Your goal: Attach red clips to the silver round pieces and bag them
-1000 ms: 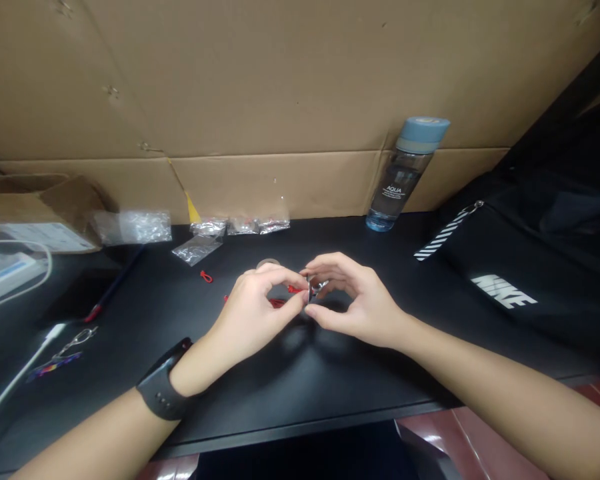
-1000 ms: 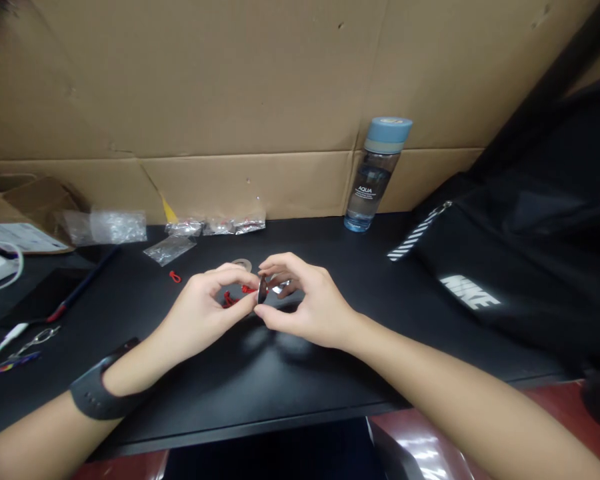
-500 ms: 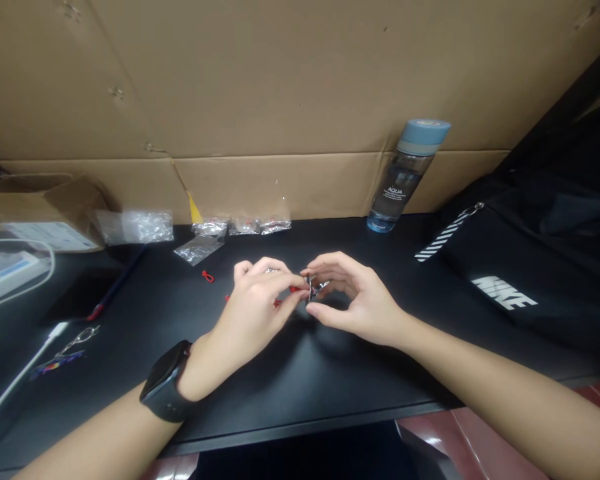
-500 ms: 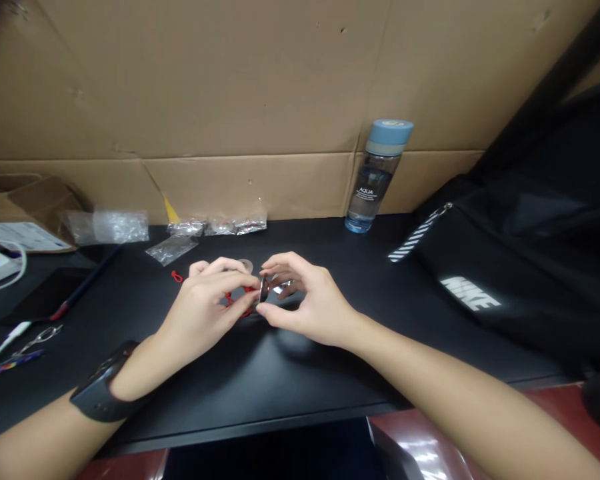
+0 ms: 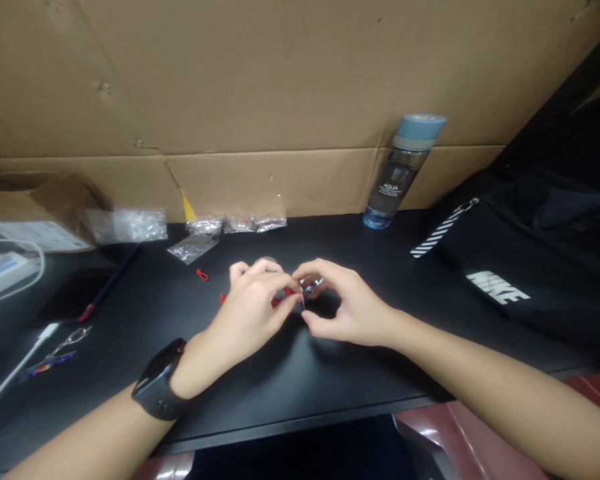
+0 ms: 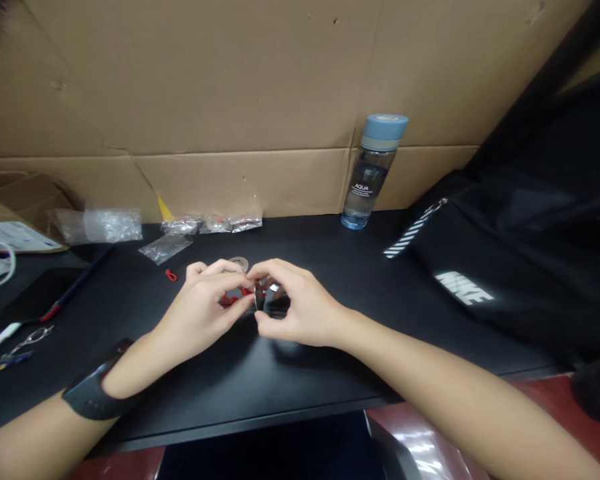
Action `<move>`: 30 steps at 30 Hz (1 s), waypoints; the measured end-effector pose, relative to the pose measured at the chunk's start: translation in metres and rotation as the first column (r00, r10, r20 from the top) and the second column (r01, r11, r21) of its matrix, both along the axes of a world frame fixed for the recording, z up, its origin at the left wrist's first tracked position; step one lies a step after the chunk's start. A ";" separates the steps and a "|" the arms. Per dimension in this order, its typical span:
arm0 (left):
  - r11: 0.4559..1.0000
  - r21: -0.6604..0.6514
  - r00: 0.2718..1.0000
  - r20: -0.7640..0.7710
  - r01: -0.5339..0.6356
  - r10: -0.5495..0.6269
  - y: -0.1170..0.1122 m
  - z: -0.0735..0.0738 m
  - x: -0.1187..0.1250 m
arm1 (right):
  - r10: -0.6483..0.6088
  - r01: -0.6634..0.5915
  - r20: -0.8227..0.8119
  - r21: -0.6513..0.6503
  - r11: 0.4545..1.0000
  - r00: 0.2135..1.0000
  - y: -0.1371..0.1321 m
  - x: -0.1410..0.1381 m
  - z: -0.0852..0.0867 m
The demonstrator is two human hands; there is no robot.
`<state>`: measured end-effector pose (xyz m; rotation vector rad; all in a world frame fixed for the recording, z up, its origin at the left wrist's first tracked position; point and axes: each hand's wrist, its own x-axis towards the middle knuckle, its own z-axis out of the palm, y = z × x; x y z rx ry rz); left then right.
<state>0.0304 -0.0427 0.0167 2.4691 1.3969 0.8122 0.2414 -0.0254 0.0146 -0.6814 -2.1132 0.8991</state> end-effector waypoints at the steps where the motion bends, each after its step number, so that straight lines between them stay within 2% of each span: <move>1: 1.000 -0.014 1.000 -0.003 0.003 -0.003 0.000 -0.001 0.000 | 0.000 0.000 0.002 -0.007 1.000 1.000 0.000 -0.001 -0.001; 6: 0.996 -0.086 1.000 0.018 -0.004 0.006 0.003 -0.004 0.002 | 0.028 -0.028 0.006 -0.037 0.999 1.000 0.003 -0.001 -0.004; 10: 0.973 -0.229 0.978 0.204 -0.006 0.054 0.008 -0.005 0.002 | -0.046 0.045 -0.052 -0.020 0.999 0.998 0.006 0.003 -0.003; 16: 0.871 -0.469 0.873 0.476 0.147 0.109 0.013 -0.009 -0.002 | -0.063 0.069 -0.059 0.108 0.992 0.996 0.007 0.004 -0.002; 19: 0.804 -0.545 0.806 0.573 0.237 0.151 0.012 -0.010 -0.003 | -0.070 0.079 -0.058 0.158 0.984 0.996 0.005 0.004 0.000; 21: 0.783 -0.560 0.789 0.596 0.271 0.153 0.012 -0.009 -0.003 | -0.061 0.073 -0.083 0.156 0.985 0.995 0.004 0.005 0.000; 23: 0.808 -0.531 0.813 0.570 0.253 0.119 0.012 -0.007 -0.003 | -0.055 0.071 -0.111 0.144 0.987 0.992 0.004 0.005 -0.001; 27: 0.902 -0.383 0.877 0.481 0.200 0.010 0.014 -0.003 -0.004 | -0.066 0.080 -0.127 0.112 0.991 0.990 0.005 0.005 -0.005; 30: 0.926 -0.327 0.896 0.444 0.190 -0.027 0.016 -0.004 -0.006 | -0.075 0.088 -0.130 0.099 0.991 0.989 0.008 0.005 -0.008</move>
